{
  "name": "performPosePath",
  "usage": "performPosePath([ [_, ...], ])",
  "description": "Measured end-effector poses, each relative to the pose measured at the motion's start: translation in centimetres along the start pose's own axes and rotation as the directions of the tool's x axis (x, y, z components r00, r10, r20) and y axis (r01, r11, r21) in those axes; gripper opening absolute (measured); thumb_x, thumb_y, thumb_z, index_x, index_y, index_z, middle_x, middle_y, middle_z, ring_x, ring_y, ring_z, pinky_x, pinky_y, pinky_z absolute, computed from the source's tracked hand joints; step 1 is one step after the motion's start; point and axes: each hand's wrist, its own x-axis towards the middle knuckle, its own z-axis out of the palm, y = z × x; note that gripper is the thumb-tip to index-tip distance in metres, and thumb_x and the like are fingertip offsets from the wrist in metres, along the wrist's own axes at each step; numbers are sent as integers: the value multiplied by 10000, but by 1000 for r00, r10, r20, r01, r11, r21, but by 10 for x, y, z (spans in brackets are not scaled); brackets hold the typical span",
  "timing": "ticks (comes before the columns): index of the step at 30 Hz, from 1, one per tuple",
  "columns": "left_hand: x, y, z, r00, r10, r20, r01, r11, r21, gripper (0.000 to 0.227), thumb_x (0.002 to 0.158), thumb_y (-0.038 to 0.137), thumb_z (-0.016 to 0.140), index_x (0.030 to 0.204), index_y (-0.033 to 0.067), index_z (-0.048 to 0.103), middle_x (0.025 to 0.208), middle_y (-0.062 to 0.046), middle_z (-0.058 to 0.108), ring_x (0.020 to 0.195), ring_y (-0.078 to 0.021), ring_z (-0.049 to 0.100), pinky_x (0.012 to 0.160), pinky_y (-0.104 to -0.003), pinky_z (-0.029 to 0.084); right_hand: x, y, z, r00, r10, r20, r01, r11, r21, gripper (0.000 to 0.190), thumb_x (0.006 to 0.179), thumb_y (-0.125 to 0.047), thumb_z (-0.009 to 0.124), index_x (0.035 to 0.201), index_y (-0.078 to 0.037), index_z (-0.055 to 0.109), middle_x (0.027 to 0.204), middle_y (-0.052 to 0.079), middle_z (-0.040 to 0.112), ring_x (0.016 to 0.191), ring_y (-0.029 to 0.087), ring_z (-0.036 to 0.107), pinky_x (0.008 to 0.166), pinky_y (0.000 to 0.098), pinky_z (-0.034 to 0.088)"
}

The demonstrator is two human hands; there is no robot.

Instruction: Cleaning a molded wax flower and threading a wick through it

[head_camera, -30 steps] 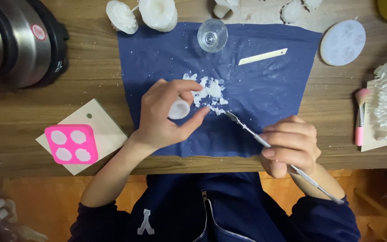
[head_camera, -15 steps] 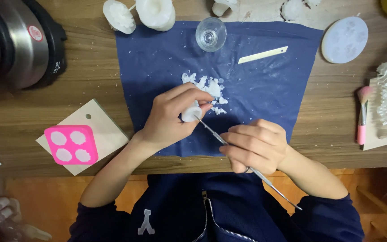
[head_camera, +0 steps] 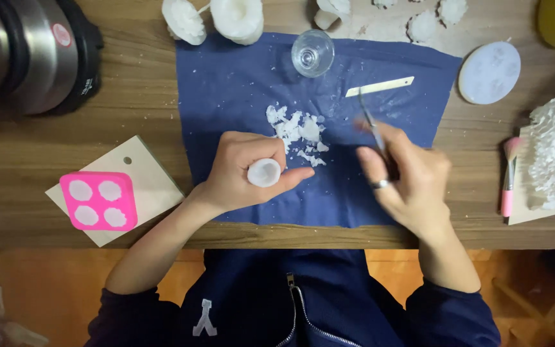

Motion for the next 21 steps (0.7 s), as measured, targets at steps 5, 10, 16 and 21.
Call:
performPosePath([
  [5,0,-3,-1,993,49,-105,-41,996,74,446,787,118,781,598,100,377,521,22,339,473,-123,271,468,-268,252,3,-16,7,994,3,-107,43,906,421,124,933,21,514,810,11,522,657,108,588,554,166,529,574,264,423],
  [10,0,0,-1,987,108,-117,-96,990,104,389,787,114,766,609,102,420,519,5,403,453,-135,353,464,-288,290,-33,30,2,993,25,111,-114,280,953,302,889,-268,603,1024,-5,540,978,327,611,674,354,687,634,364,578],
  [16,36,39,-14,971,236,-48,-226,961,161,315,802,160,744,647,109,475,561,22,475,487,-118,410,498,-249,327,16,-23,-42,915,-311,-258,403,704,584,275,917,-255,480,895,14,528,869,185,676,886,308,717,760,349,625],
  [21,75,97,-30,907,417,49,-412,859,305,325,813,195,752,672,99,475,574,20,484,487,-127,400,496,-246,314,39,-34,-65,255,-306,-917,891,443,100,301,1011,-336,412,798,-124,407,531,37,411,342,154,347,368,335,235],
])
